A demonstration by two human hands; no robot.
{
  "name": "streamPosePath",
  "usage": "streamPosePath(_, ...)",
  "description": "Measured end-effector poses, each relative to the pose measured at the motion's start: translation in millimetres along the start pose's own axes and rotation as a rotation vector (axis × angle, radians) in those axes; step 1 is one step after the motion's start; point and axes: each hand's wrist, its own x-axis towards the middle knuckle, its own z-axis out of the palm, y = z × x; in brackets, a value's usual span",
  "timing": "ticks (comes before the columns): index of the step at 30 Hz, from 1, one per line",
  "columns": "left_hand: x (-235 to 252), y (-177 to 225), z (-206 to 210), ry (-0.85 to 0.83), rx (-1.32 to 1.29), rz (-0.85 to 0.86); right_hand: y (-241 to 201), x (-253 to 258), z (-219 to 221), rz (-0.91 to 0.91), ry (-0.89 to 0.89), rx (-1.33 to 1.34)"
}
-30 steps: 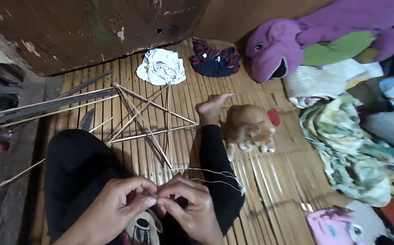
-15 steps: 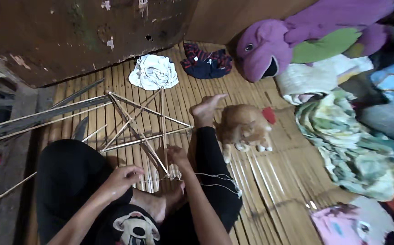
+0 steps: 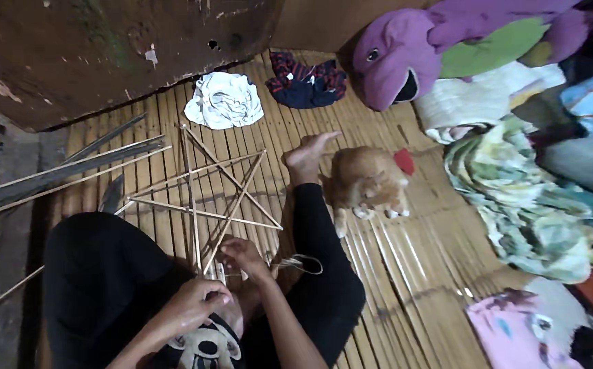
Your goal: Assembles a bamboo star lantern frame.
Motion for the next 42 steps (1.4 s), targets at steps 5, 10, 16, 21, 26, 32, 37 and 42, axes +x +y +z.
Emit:
streamPosePath(5, -2, 4, 2, 0.205, -0.209, 0.123, 4, -40, -11, -0.251, -0.080, 0.247)
streamPosePath(10, 7, 24, 14, 0.338, -0.457, 0.160, 17, -66, -5, -0.367, -0.198, 0.489)
streamPosePath(16, 21, 35, 17, 0.354, -0.584, 0.274, 21, -75, 3, -0.454, -0.283, 0.735)
streamPosePath(21, 24, 35, 18, 0.395, -0.480, 0.348, 13, -85, -4, -0.423, -0.242, 0.666)
streamPosePath(26, 31, 36, 5, 0.389, -0.386, 0.314, 6, -84, -8, -0.339, -0.150, 0.572)
streamPosePath(32, 41, 42, -9, 0.411, -0.352, 0.261, 4, -71, -7, -0.336, 0.040, 0.549)
streamPosePath(37, 47, 41, -15, 0.431, -0.303, 0.245, 7, -69, -10, -0.339, 0.124, 0.505)
streamPosePath(42, 49, 37, -16, 0.458, -0.233, 0.276, 10, -72, -15, -0.356, 0.220, 0.362)
